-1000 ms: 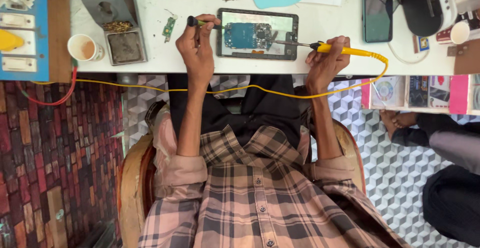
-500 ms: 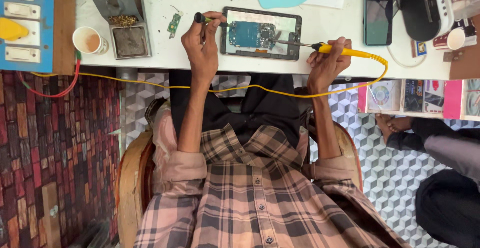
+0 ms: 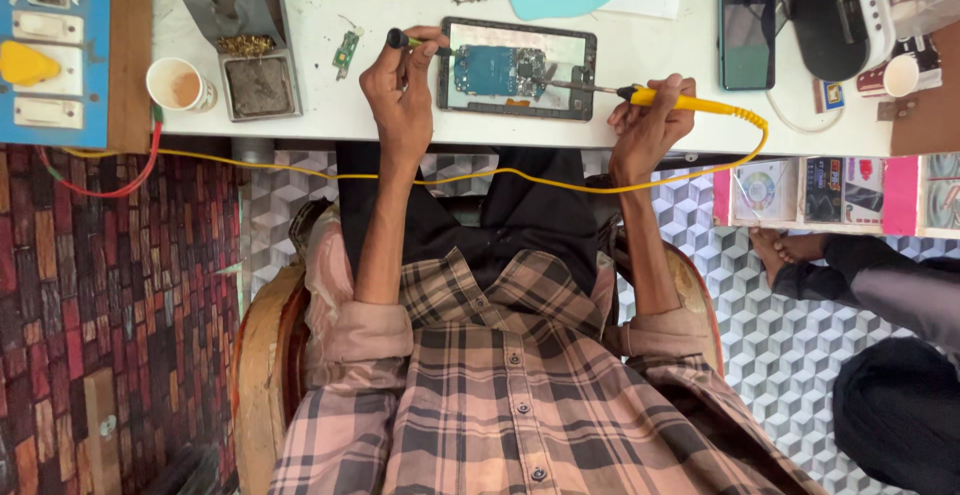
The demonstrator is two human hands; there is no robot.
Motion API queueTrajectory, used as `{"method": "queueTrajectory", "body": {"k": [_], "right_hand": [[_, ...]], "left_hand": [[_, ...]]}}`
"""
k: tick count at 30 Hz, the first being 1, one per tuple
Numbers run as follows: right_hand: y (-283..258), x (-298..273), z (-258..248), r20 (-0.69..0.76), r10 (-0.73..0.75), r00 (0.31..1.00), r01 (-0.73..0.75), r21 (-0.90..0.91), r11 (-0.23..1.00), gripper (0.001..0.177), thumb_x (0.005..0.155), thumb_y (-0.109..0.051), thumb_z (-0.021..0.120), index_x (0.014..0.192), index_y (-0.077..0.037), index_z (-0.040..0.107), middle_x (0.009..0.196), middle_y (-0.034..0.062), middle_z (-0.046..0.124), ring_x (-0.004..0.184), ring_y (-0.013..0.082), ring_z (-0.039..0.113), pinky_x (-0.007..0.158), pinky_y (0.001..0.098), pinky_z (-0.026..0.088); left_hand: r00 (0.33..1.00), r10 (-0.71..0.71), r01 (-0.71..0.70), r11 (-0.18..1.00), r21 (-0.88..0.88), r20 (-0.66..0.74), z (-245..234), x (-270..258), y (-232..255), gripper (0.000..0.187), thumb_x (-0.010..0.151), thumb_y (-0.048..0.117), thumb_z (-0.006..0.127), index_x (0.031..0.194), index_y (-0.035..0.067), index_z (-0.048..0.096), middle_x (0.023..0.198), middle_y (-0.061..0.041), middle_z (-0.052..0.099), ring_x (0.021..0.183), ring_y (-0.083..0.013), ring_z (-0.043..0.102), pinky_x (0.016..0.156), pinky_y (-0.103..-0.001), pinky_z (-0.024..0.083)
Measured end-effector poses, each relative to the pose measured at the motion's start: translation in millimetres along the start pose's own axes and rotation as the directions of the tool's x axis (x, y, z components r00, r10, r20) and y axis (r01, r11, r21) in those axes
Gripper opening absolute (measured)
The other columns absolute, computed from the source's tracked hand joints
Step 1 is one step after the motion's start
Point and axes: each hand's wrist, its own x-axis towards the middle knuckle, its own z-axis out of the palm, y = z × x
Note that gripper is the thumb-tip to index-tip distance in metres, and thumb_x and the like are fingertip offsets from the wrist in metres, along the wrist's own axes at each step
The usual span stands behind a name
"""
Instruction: The person uses a soldering iron and solder wire to work on a small circuit board placed on a smartphone screen. They repeatedly apply heat and solder to specific points on the board.
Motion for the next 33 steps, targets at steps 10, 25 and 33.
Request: {"method": "queueTrajectory", "body": {"k": [10, 25, 33], "right_hand": [[-46, -2, 31, 0.221, -0.265, 0.939, 0.324, -0.301, 0.897, 0.030, 0.115, -0.018, 0.058, 0.091, 0.000, 0.051, 0.074, 0.0078, 0.057, 0.057, 0.0122, 0.054, 0.053, 0.0279, 0.044], [-94, 17, 102, 0.513, -0.350, 0.784, 0.620, -0.610, 0.494, 0.043, 0.110, -0.015, 0.069, 0.073, -0.004, 0.050, 0.052, 0.0052, 0.046, 0.043, 0.0161, 0.039, 0.049, 0.0367, 0.024], [-101, 20, 86, 0.485, -0.284, 0.827, 0.545, -0.570, 0.615, 0.041, 0.113, -0.014, 0.071, 0.077, 0.001, 0.055, 0.062, 0.0058, 0.060, 0.052, 0.0092, 0.049, 0.052, 0.0293, 0.031]], "left_hand": [[0.999, -0.030, 0.031, 0.999, 0.016, -0.028, 1, -1, 1, 0.023, 0.112, 0.020, 0.061, 0.116, 0.001, 0.072, 0.091, -0.002, 0.075, 0.066, -0.0026, 0.043, 0.057, -0.025, 0.032], [0.999, 0.039, -0.039, 0.999, 0.023, -0.024, -2, 0, -2, 0.023, 0.114, 0.021, 0.054, 0.118, 0.003, 0.069, 0.095, -0.004, 0.077, 0.079, -0.0081, 0.067, 0.065, -0.025, 0.047], [0.991, 0.132, -0.132, 0.991, -0.022, -0.021, 1, -1, -3, 0.021, 0.114, 0.013, 0.051, 0.114, 0.000, 0.068, 0.104, -0.008, 0.076, 0.097, -0.0163, 0.074, 0.088, -0.030, 0.059]]}}
